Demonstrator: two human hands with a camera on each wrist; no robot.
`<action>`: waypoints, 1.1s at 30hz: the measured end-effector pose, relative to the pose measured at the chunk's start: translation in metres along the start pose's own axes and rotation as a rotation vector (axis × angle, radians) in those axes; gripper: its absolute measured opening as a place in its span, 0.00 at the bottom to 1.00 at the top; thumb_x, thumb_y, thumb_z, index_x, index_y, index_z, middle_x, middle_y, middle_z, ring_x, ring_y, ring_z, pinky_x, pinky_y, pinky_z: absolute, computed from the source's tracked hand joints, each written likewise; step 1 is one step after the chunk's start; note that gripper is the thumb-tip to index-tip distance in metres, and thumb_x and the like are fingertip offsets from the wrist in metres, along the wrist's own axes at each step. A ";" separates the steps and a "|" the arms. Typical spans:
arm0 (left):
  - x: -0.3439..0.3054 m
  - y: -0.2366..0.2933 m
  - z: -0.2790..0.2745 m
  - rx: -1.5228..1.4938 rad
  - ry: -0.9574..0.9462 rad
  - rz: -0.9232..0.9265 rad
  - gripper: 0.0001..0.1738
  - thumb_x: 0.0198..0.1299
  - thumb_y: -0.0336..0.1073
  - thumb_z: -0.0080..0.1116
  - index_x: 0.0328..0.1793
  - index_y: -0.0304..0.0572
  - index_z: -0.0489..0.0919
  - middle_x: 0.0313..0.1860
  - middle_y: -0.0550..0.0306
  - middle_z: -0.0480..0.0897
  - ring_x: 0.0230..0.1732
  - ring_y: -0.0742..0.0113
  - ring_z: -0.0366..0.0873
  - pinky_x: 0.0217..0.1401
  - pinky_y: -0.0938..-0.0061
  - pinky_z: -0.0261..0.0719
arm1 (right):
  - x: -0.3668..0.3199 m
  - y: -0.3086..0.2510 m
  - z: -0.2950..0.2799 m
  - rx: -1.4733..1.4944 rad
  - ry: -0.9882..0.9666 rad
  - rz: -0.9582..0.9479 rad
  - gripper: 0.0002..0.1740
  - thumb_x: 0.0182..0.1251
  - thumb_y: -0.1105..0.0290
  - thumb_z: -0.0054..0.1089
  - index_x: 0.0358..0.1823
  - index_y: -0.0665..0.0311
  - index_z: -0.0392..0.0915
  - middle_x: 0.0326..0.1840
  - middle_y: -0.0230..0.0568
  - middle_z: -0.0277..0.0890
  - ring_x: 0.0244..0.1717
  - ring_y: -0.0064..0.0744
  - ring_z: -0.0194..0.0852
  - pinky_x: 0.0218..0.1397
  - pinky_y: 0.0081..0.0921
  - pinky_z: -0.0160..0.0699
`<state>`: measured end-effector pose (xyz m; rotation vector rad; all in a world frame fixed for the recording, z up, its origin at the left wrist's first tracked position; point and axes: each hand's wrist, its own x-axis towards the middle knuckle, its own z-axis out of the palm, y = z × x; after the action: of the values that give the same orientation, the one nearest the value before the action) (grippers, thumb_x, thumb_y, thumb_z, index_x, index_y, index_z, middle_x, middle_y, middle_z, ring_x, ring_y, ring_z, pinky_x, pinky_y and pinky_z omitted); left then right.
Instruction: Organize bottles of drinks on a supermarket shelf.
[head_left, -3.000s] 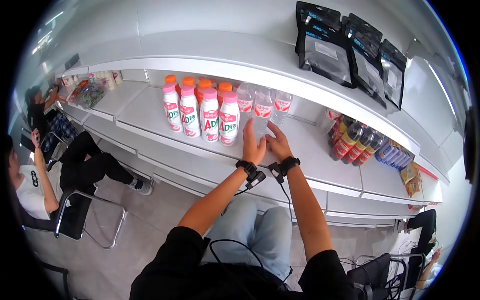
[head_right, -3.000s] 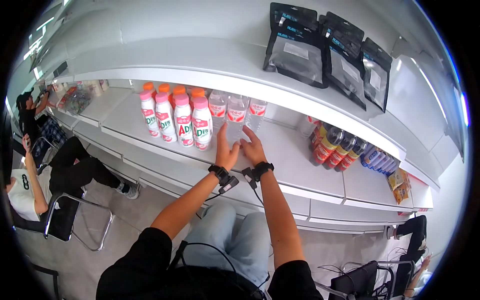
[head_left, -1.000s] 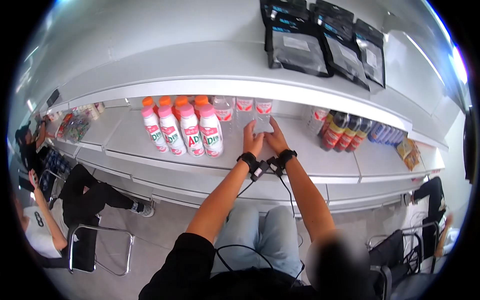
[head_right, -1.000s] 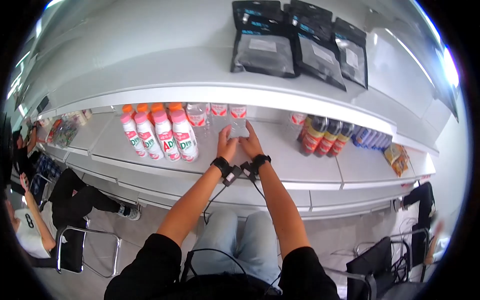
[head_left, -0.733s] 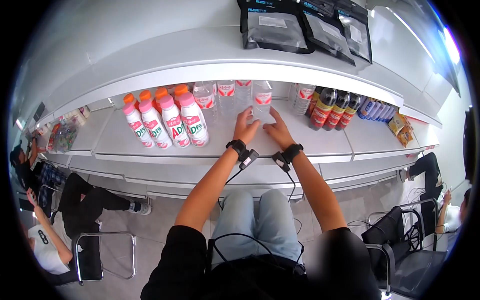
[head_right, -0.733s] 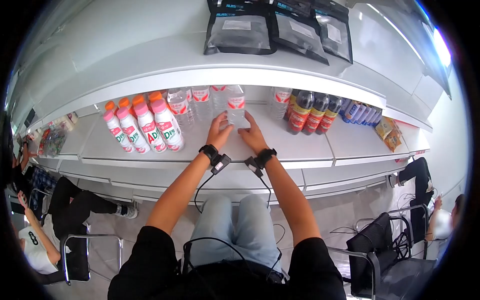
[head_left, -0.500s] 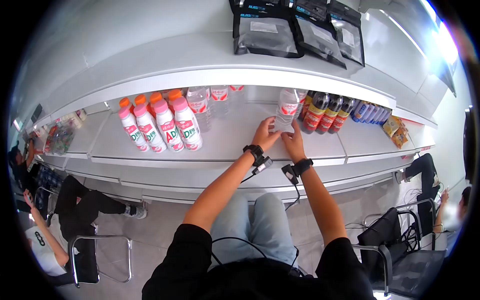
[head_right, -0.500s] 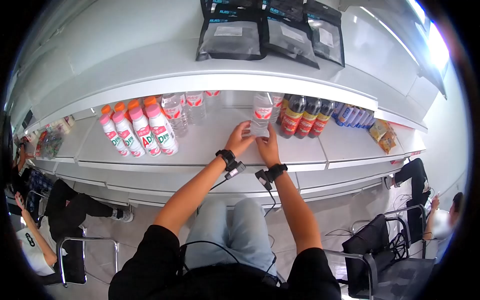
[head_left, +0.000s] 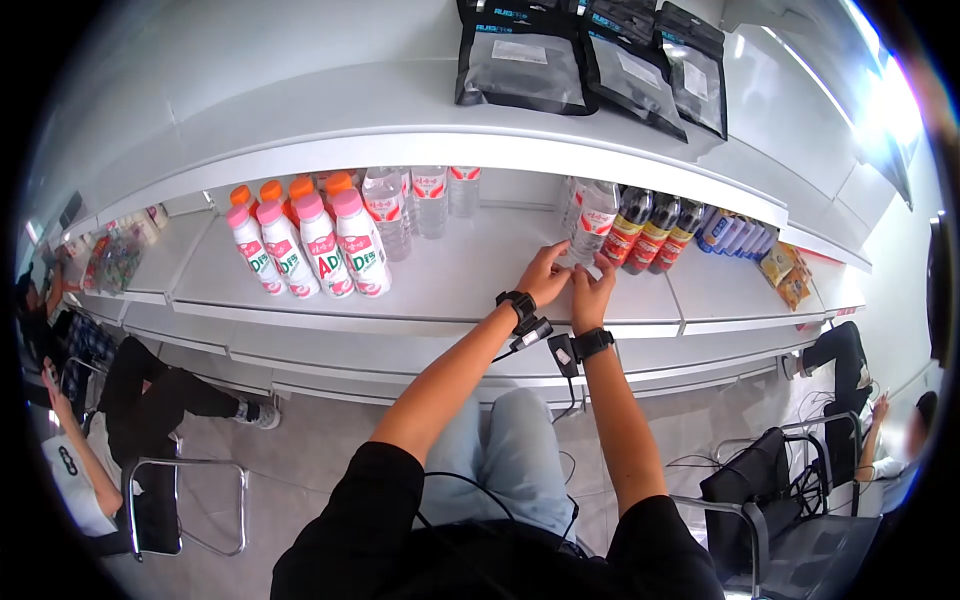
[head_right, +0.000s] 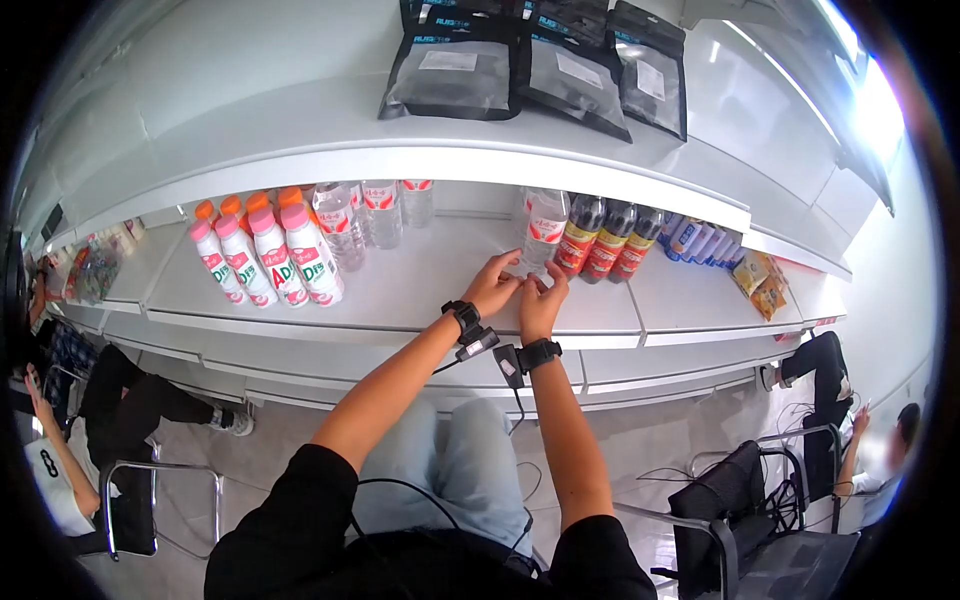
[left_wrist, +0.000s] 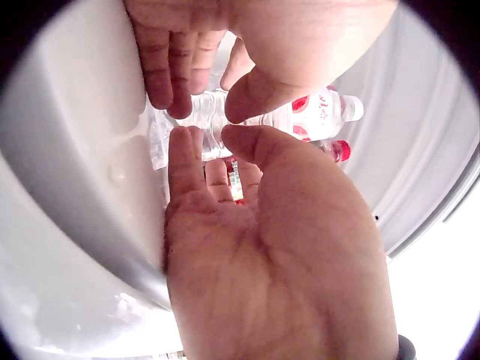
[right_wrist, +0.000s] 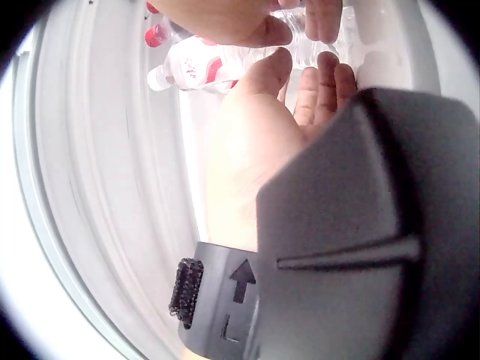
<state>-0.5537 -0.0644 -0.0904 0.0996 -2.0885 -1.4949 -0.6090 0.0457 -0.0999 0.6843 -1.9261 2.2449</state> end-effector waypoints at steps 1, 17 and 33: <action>0.000 0.000 0.000 0.022 -0.008 0.020 0.32 0.64 0.27 0.55 0.75 0.44 0.64 0.61 0.47 0.74 0.47 0.63 0.82 0.51 0.71 0.82 | 0.000 0.001 -0.001 0.000 -0.009 -0.011 0.30 0.65 0.82 0.53 0.68 0.68 0.58 0.68 0.50 0.54 0.59 0.40 0.74 0.59 0.29 0.79; 0.001 0.001 0.000 0.023 -0.063 0.031 0.34 0.61 0.26 0.56 0.75 0.49 0.65 0.67 0.48 0.70 0.54 0.61 0.79 0.57 0.70 0.79 | -0.007 -0.008 0.004 -0.102 -0.018 -0.086 0.30 0.65 0.83 0.45 0.71 0.75 0.59 0.73 0.58 0.59 0.61 0.45 0.75 0.57 0.31 0.79; -0.025 0.015 -0.113 0.306 0.811 0.131 0.46 0.54 0.29 0.57 0.79 0.32 0.49 0.78 0.31 0.51 0.79 0.37 0.45 0.80 0.52 0.45 | -0.015 -0.037 0.012 0.006 -0.242 0.053 0.07 0.68 0.78 0.51 0.40 0.68 0.79 0.38 0.35 0.79 0.30 0.23 0.76 0.35 0.19 0.76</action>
<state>-0.4750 -0.1451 -0.0621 0.5699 -1.5827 -0.8316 -0.5791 0.0439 -0.0706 0.9563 -2.0651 2.2926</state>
